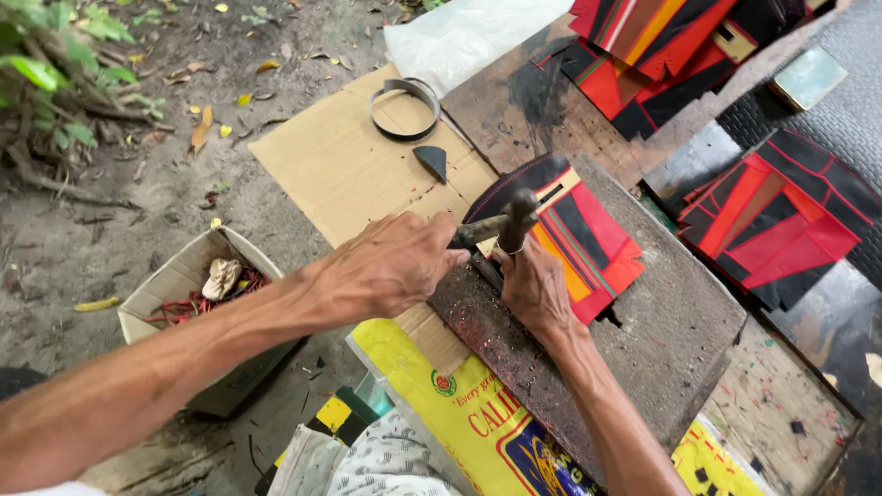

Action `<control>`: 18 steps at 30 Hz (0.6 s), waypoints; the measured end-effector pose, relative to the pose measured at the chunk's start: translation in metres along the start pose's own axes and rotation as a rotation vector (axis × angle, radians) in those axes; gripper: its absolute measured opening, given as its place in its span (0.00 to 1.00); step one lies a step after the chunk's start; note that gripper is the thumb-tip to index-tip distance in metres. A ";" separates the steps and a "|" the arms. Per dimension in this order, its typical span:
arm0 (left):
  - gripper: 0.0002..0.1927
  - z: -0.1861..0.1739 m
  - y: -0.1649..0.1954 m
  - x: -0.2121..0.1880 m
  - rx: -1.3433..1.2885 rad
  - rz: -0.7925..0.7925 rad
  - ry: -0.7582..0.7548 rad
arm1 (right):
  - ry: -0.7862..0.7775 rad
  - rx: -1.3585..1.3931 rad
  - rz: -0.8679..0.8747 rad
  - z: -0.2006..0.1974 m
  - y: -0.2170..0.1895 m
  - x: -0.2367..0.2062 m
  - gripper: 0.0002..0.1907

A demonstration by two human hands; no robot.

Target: The person holds a steel punch against the top edge of a colorful patchwork leather bag and strikes it with a mallet, working along the edge on a wooden block. After finishing, the person places the bag onto a stack of completed bags and picks up another bag to continue.

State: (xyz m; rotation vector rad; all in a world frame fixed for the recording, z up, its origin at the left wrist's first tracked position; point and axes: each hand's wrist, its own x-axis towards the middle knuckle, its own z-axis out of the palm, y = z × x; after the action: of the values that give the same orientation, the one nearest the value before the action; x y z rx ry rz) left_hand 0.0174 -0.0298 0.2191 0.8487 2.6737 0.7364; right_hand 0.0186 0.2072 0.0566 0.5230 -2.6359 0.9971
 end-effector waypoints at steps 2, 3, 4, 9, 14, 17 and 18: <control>0.20 0.007 -0.008 -0.004 0.010 -0.014 0.008 | 0.018 0.017 0.156 0.006 0.010 -0.007 0.04; 0.20 0.011 -0.013 -0.005 0.013 -0.054 -0.023 | 0.028 0.025 0.224 0.010 0.017 -0.008 0.04; 0.20 0.015 -0.018 -0.002 0.020 -0.083 -0.054 | 0.125 0.293 0.327 0.013 0.025 -0.009 0.07; 0.18 0.042 -0.032 0.015 0.153 0.031 -0.078 | 0.155 1.045 0.430 0.012 0.063 -0.013 0.17; 0.08 0.066 -0.033 0.034 0.336 0.135 -0.168 | 0.222 1.235 0.480 -0.013 0.069 -0.015 0.16; 0.08 0.069 -0.029 0.037 0.453 0.351 -0.006 | 0.305 1.092 0.515 -0.025 0.047 -0.032 0.14; 0.09 0.066 -0.029 0.039 0.523 0.493 0.153 | 0.333 1.030 0.529 -0.026 0.039 -0.040 0.14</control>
State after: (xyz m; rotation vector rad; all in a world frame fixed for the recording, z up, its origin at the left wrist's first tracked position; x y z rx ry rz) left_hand -0.0031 -0.0010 0.1448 1.6812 2.8626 0.1734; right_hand 0.0408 0.2612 0.0378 -0.1949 -1.8133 2.3530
